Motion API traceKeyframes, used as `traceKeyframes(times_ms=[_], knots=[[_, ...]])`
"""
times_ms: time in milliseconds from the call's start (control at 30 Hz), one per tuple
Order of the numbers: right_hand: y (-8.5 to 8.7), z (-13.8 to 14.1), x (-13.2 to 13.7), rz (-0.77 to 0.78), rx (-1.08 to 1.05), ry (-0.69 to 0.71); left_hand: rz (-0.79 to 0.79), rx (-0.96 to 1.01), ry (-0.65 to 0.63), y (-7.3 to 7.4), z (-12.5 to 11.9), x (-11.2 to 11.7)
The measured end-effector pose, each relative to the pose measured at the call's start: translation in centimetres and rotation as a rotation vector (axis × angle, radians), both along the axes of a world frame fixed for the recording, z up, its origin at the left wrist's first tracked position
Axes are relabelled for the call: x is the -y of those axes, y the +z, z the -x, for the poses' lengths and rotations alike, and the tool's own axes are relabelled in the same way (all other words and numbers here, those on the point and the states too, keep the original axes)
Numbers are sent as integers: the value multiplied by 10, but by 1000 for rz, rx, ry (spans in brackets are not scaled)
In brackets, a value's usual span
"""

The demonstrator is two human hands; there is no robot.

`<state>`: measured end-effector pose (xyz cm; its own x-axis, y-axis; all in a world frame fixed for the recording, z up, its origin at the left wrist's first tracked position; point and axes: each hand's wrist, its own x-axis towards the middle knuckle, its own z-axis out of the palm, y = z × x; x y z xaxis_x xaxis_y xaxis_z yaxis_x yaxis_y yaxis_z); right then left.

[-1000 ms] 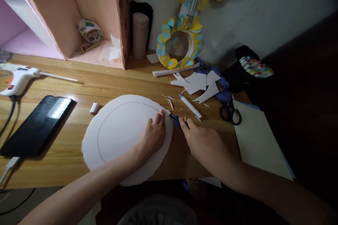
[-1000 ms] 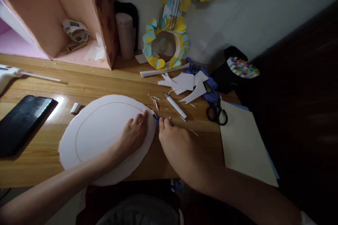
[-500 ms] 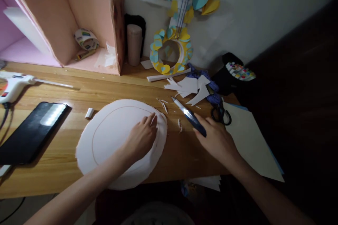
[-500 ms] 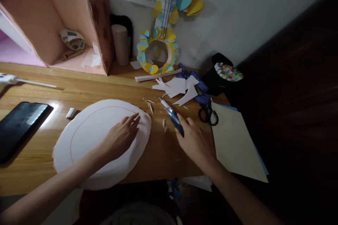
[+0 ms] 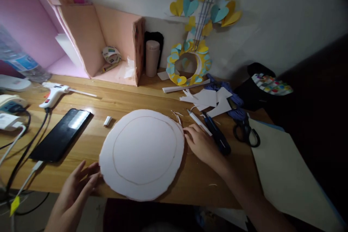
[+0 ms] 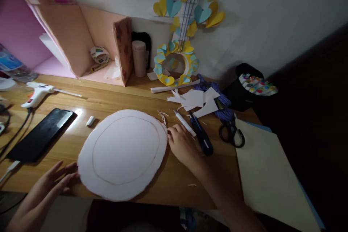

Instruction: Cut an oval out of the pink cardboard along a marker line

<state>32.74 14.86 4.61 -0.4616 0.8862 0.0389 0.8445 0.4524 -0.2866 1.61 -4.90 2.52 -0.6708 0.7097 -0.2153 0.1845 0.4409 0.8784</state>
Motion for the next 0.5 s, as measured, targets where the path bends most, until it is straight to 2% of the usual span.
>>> traceKeyframes(times_ms=[100,200,267,367,500], knots=[[-1,11,3,117,-120,-78,20,271,71,4,-10,-18],[-2,9,2,249,-284,-128,34,468,254,9,-19,-36],[-2,4,1,284,-423,-160,-8,558,347,12,-24,-48],[-1,-3,-2,302,-577,-195,-76,546,383,18,-31,-63],[4,-10,1,469,-786,-134,-127,466,347,16,-36,-72]])
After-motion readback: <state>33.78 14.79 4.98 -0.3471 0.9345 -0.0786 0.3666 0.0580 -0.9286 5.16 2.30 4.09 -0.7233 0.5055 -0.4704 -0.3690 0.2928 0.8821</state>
